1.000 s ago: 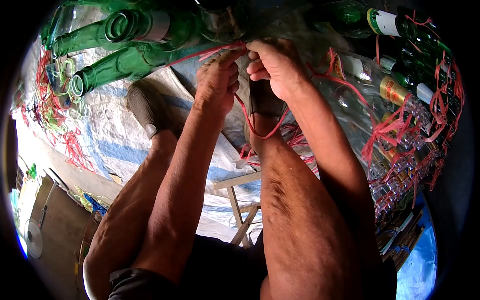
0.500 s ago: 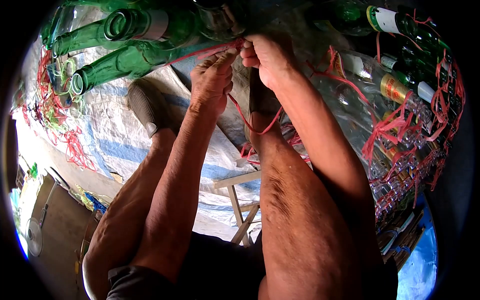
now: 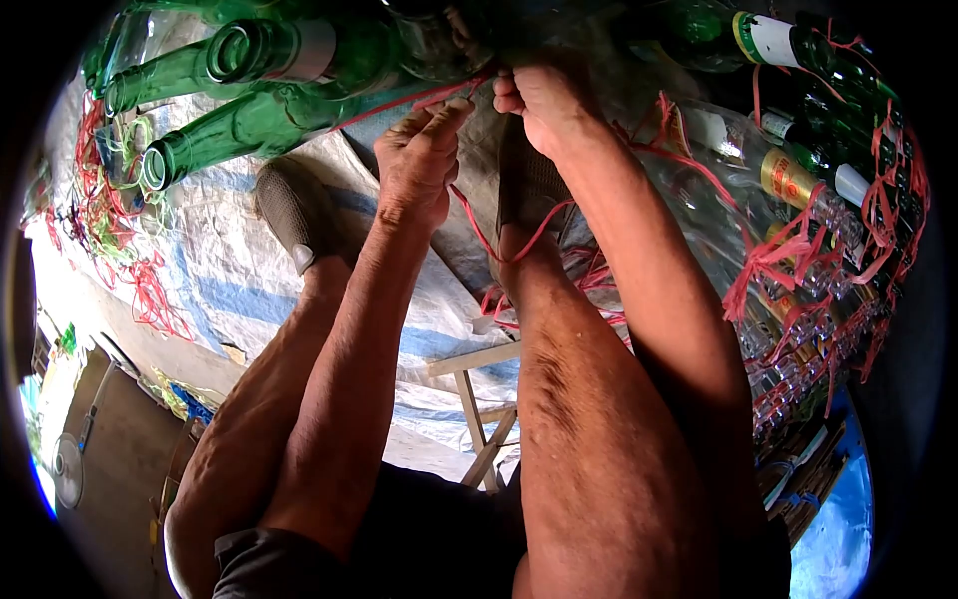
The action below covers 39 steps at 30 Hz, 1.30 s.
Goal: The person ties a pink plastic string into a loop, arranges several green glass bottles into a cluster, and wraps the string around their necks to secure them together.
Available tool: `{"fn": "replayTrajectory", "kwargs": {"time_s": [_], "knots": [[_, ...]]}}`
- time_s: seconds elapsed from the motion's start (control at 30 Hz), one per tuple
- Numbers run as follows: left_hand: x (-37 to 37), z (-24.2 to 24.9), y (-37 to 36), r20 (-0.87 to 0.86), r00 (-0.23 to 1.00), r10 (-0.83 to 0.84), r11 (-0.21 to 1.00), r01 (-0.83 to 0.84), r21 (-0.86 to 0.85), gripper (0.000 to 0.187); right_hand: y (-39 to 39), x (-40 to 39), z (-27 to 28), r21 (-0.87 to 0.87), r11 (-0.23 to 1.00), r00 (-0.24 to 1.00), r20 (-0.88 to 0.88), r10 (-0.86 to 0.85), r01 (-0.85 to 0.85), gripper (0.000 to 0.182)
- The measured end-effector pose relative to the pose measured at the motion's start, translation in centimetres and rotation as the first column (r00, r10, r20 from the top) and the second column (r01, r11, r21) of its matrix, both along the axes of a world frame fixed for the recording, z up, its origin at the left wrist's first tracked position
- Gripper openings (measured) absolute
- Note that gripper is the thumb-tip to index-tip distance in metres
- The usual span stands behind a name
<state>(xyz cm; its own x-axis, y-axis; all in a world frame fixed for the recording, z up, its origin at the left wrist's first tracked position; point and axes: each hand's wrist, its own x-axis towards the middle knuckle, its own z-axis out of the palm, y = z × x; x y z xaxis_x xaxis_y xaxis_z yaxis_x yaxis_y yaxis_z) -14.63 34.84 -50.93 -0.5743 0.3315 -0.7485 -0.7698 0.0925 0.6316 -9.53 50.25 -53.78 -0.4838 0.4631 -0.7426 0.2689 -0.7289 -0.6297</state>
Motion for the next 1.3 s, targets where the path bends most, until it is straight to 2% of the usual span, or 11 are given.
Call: {"fn": "replayTrajectory", "kwargs": {"time_s": [0.17,0.27,0.37,0.57,0.87,1.07,1.17,1.2,1.27,1.3], "knots": [[0.3,0.0,-0.1,-0.037,0.999,0.029,0.999,-0.029,-0.020,0.017,0.1,-0.3,1.0,0.050,0.998,0.996,-0.086,0.028,-0.024,0.007],[0.5,0.3,0.2,-0.043,0.997,0.059,0.998,-0.059,-0.009,0.018,0.2,-0.3,-0.2,0.035,0.999,1.000,-0.017,-0.019,0.020,0.004],[0.6,-0.3,-0.1,-0.032,0.999,0.044,0.999,-0.044,0.005,0.018,0.0,-0.6,0.3,0.064,0.998,1.000,-0.021,-0.016,0.017,0.005],[1.0,0.3,0.1,0.022,0.999,0.044,0.999,-0.044,0.005,0.016,-0.1,0.3,0.3,0.014,1.000,0.996,-0.086,0.013,-0.012,0.008],[0.5,-0.2,0.1,-0.035,0.998,0.048,0.999,-0.047,0.010,0.013,-0.1,-0.1,-0.9,0.132,0.991,0.988,-0.149,0.028,-0.008,0.007],[1.4,0.1,0.1,-0.091,0.996,0.009,1.000,-0.010,-0.014,0.013,-0.6,-0.2,0.9,0.187,0.981,0.995,-0.079,0.065,-0.049,0.009],[2.2,0.1,0.2,-0.111,0.994,0.022,1.000,-0.020,0.018,0.017,-0.8,1.4,1.5,0.143,0.980,0.991,0.005,0.136,-0.135,0.012],[2.6,-0.6,-0.1,-0.136,0.991,-0.003,0.999,0.008,0.037,0.019,-1.2,1.7,2.5,0.191,0.969,0.987,0.034,0.155,-0.159,0.014],[2.9,-0.2,0.2,-0.059,0.996,0.062,0.994,-0.056,0.094,0.016,-2.6,1.8,4.6,0.288,0.940,0.981,0.110,0.160,-0.185,0.019],[3.1,-0.2,0.2,-0.018,0.996,0.092,0.989,-0.090,0.120,0.015,-3.1,1.9,5.4,0.311,0.916,0.966,0.141,0.217,-0.251,0.020]]}}
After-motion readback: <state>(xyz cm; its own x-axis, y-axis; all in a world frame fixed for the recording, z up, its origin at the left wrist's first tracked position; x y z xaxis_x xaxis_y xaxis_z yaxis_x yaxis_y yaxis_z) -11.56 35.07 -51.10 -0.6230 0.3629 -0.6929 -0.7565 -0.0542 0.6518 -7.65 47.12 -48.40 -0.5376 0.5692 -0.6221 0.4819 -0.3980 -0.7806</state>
